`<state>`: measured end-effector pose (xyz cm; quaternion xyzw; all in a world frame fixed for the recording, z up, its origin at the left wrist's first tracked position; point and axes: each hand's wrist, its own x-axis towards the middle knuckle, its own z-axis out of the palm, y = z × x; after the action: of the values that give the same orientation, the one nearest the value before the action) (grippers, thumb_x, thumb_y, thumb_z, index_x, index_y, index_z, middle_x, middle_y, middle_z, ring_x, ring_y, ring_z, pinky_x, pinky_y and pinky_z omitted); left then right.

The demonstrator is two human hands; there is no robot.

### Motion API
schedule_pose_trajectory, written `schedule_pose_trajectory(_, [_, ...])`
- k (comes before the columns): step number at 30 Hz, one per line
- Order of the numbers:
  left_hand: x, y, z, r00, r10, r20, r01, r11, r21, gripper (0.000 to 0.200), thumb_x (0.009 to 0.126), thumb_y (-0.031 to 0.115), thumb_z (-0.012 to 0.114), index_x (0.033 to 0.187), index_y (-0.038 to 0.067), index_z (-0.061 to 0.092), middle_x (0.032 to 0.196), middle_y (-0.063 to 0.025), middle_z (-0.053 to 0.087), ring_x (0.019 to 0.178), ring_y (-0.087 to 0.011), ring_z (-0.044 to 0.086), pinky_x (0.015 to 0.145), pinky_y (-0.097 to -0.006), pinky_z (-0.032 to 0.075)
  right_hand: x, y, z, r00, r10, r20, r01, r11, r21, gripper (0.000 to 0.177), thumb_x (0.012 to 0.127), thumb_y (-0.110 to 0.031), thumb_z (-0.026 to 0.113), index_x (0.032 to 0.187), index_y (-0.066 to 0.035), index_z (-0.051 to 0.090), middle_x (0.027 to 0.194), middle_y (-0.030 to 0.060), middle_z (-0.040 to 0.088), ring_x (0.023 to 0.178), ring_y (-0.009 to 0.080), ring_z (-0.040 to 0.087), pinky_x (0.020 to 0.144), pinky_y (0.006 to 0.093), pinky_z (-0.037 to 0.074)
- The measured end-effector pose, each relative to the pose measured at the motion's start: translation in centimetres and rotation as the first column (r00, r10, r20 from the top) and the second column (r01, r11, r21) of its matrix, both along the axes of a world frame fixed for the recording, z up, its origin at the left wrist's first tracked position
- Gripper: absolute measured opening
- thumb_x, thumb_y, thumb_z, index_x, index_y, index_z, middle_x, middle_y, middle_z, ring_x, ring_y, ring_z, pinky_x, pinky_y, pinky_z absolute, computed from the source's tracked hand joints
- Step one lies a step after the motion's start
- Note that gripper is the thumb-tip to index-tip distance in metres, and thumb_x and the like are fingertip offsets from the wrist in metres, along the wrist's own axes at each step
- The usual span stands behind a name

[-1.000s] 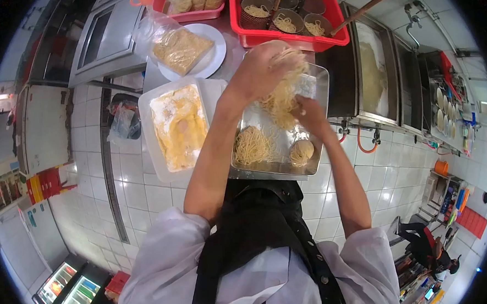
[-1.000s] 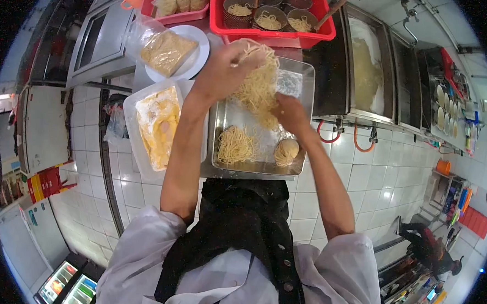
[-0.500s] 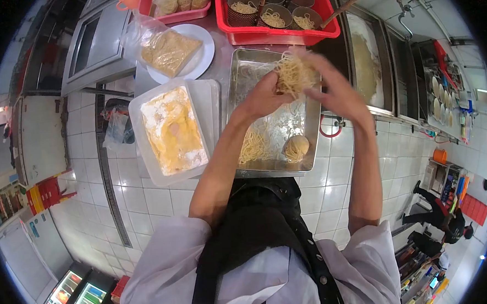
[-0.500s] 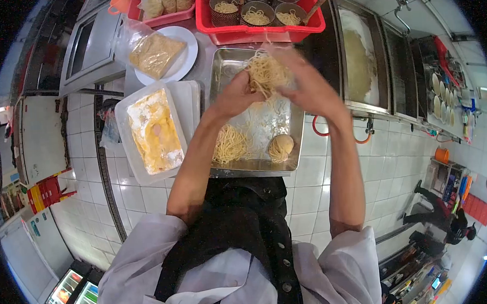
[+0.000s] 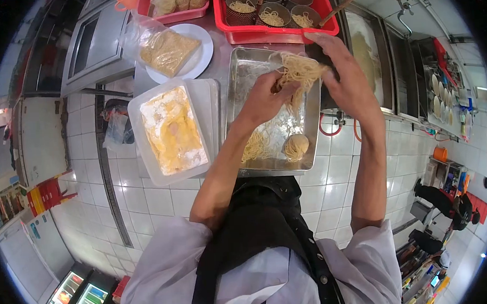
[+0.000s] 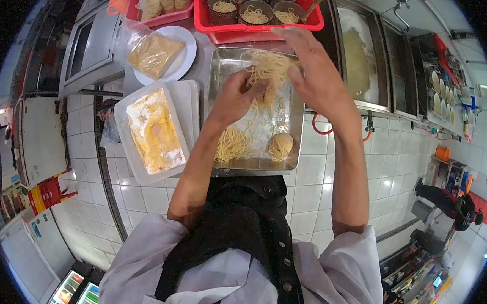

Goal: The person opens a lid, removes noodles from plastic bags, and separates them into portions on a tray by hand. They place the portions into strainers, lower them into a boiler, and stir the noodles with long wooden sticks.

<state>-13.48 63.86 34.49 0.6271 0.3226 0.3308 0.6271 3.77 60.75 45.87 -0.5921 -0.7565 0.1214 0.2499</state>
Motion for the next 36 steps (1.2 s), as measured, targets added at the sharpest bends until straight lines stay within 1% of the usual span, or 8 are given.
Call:
schedule_pose_trajectory(4, [0.1, -0.6, 0.4, 0.959, 0.033, 0.281, -0.032, 0.999, -0.010, 0.020, 0.088, 0.008, 0.061, 0.104, -0.003, 0.058, 0.084, -0.0054, 0.061, 0.070, -0.0090, 0.056, 0.063, -0.0253, 0.047, 1.0, 0.2, -3.2, 0.982, 0.112, -0.154, -0.130, 0.985, -0.113, 0.044, 0.077, -0.002, 0.061, 0.120, -0.004, 0.053, 0.125, 0.0183, 0.049, 0.107, 0.0318, 0.054, 0.094, 0.0378, 0.040])
schedule_pose_trajectory(10, [-2.0, 1.1, -1.0, 0.991, 0.030, -0.129, -0.027, 0.999, 0.025, 0.025, 0.080, -0.003, 0.060, 0.104, -0.003, 0.057, 0.093, -0.0067, 0.060, 0.072, -0.0097, 0.056, 0.062, -0.0244, 0.047, -1.1, -0.3, 2.6, 0.969, -0.102, -0.226, 0.051, 0.974, -0.221, 0.020, 0.084, -0.014, 0.063, 0.097, 0.002, 0.064, 0.084, 0.0168, 0.065, 0.076, 0.0264, 0.061, 0.072, 0.0327, 0.046])
schedule_pose_trajectory(17, [-0.6, 0.7, 2.5, 0.987, 0.144, 0.072, -0.159, 0.945, 0.286, 0.034, 0.076, 0.000, 0.061, 0.110, -0.001, 0.058, 0.087, -0.0076, 0.061, 0.071, -0.0120, 0.058, 0.064, -0.0271, 0.048, -1.7, -0.6, 2.5, 0.961, -0.034, -0.276, 0.014, 0.997, -0.073, 0.022, 0.087, -0.017, 0.061, 0.097, 0.003, 0.062, 0.073, 0.0111, 0.061, 0.067, 0.0142, 0.054, 0.066, 0.0281, 0.045])
schedule_pose_trajectory(20, [-1.8, 1.0, -2.1, 0.927, 0.085, -0.366, -0.025, 0.986, 0.166, 0.034, 0.073, 0.003, 0.065, 0.106, -0.001, 0.057, 0.095, -0.0161, 0.062, 0.082, -0.0215, 0.062, 0.073, -0.0330, 0.049, -2.1, -1.2, 5.9, 0.852, -0.260, -0.454, 0.213, 0.965, -0.153, 0.019, 0.091, -0.017, 0.057, 0.094, 0.001, 0.062, 0.079, 0.0025, 0.063, 0.078, 0.0106, 0.057, 0.072, 0.0245, 0.045])
schedule_pose_trajectory(23, [-1.6, 0.6, -3.0, 0.881, 0.305, -0.361, -0.017, 0.783, 0.622, 0.038, 0.074, 0.000, 0.065, 0.110, 0.001, 0.053, 0.101, -0.0122, 0.058, 0.087, -0.0217, 0.062, 0.076, -0.0320, 0.050, -0.6, -0.8, 4.5, 0.928, -0.248, -0.277, 0.223, 0.967, -0.120, 0.021, 0.093, -0.016, 0.055, 0.100, 0.001, 0.063, 0.097, 0.0064, 0.063, 0.092, 0.0133, 0.057, 0.079, 0.0259, 0.045])
schedule_pose_trajectory(26, [-0.6, 0.4, 4.7, 0.971, 0.053, 0.231, -0.061, 0.998, 0.028, 0.039, 0.077, -0.004, 0.063, 0.112, 0.001, 0.049, 0.102, -0.0079, 0.056, 0.093, -0.0197, 0.060, 0.078, -0.0318, 0.051, -0.5, -0.5, -0.9, 0.992, -0.054, -0.117, 0.058, 0.998, 0.029, 0.021, 0.090, -0.012, 0.054, 0.105, 0.001, 0.061, 0.106, 0.0130, 0.063, 0.096, 0.0224, 0.059, 0.083, 0.0325, 0.046])
schedule_pose_trajectory(28, [-0.7, 0.2, 7.1, 0.878, -0.044, 0.477, 0.115, 0.986, -0.119, 0.036, 0.082, -0.009, 0.054, 0.115, 0.004, 0.048, 0.108, -0.0036, 0.053, 0.098, -0.0144, 0.059, 0.083, -0.0261, 0.050, -2.0, -0.4, -2.9, 0.750, -0.106, -0.653, -0.036, 0.979, -0.201, 0.019, 0.089, -0.010, 0.054, 0.101, 0.002, 0.062, 0.095, 0.0106, 0.065, 0.088, 0.0185, 0.060, 0.079, 0.0303, 0.047])
schedule_pose_trajectory(36, [-1.3, 0.8, 0.9, 0.977, -0.094, 0.189, 0.097, 0.995, -0.010, 0.032, 0.085, 0.008, 0.065, 0.114, 0.002, 0.053, 0.102, -0.0034, 0.060, 0.092, -0.0093, 0.057, 0.083, -0.0244, 0.048, -1.3, -0.5, 2.8, 0.743, -0.204, -0.638, 0.067, 0.970, -0.232, 0.016, 0.089, -0.014, 0.057, 0.094, 0.000, 0.063, 0.074, 0.0044, 0.060, 0.070, 0.0081, 0.051, 0.065, 0.0256, 0.043])
